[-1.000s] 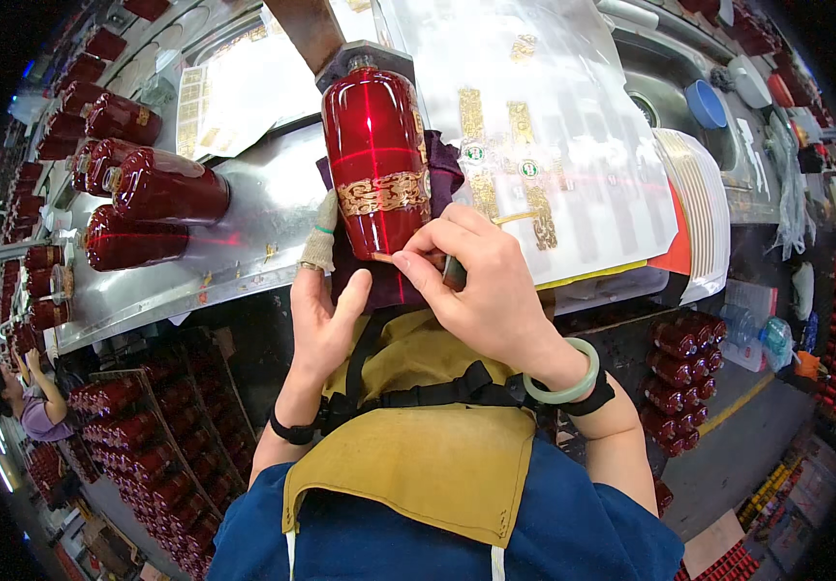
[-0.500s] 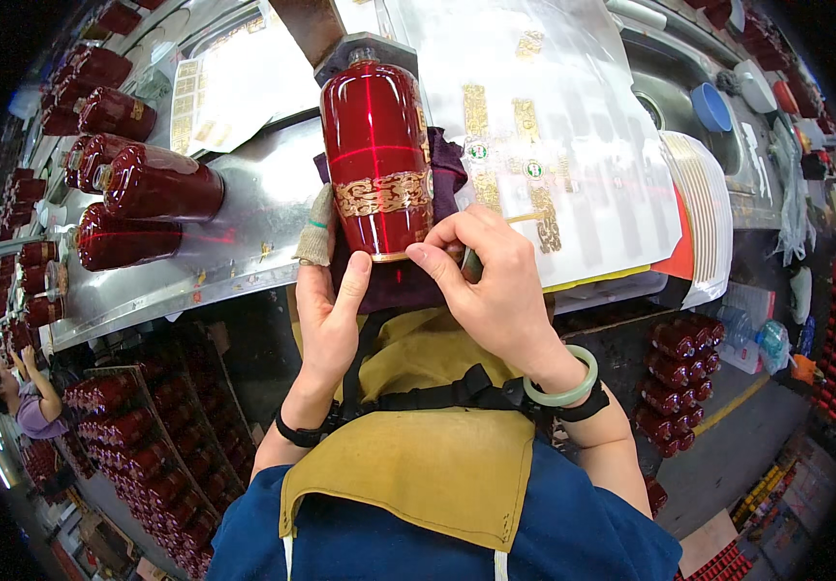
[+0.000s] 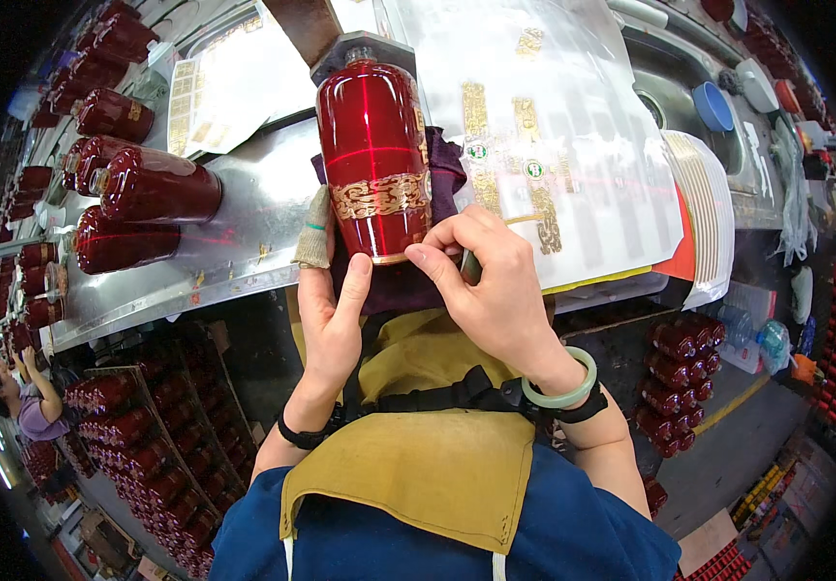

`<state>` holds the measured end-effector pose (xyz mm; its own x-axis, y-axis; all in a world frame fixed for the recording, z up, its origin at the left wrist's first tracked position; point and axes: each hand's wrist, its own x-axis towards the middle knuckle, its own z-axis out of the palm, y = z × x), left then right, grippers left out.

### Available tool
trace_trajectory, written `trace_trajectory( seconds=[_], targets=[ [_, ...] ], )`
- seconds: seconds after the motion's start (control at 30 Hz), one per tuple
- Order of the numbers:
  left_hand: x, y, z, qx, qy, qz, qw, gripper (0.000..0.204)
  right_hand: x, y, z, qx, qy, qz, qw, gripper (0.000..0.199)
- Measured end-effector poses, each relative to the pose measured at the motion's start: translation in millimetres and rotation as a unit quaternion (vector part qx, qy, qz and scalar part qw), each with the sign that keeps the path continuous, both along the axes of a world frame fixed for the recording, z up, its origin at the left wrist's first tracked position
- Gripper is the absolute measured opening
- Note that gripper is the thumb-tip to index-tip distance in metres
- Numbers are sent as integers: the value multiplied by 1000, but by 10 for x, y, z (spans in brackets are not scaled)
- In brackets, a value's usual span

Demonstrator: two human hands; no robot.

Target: Manually applying decorative labels and gold foil seals to red liquor bottles at a production line workstation.

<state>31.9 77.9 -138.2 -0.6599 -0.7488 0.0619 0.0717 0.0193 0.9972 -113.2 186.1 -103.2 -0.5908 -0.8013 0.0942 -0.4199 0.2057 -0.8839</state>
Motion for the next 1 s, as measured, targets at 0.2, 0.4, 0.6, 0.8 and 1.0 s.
trace_trajectory(
  seconds=[0.2, 0.4, 0.6, 0.8, 1.0],
  targets=[
    [7, -10, -9, -3, -3, -8, 1000, 66, -12, -6, 2, 0, 9, 4, 1000, 15],
    [2, -7, -3, -17, -3, -6, 1000, 66, -13, -12, 9, -3, -1, 3, 1000, 15],
    [7, -12, -18, -13, 1, -6, 1000, 66, 7, -26, 1, -8, 24, 1, 1000, 16],
    [68, -49, -104, -79, 19, 60, 995, 56, 1, -35, 15, -10, 36, 3, 999, 17],
    [145, -10, -201, -362, 8, 90, 928, 43, -1, -41, 18, -4, 37, 6, 999, 17]
  ],
)
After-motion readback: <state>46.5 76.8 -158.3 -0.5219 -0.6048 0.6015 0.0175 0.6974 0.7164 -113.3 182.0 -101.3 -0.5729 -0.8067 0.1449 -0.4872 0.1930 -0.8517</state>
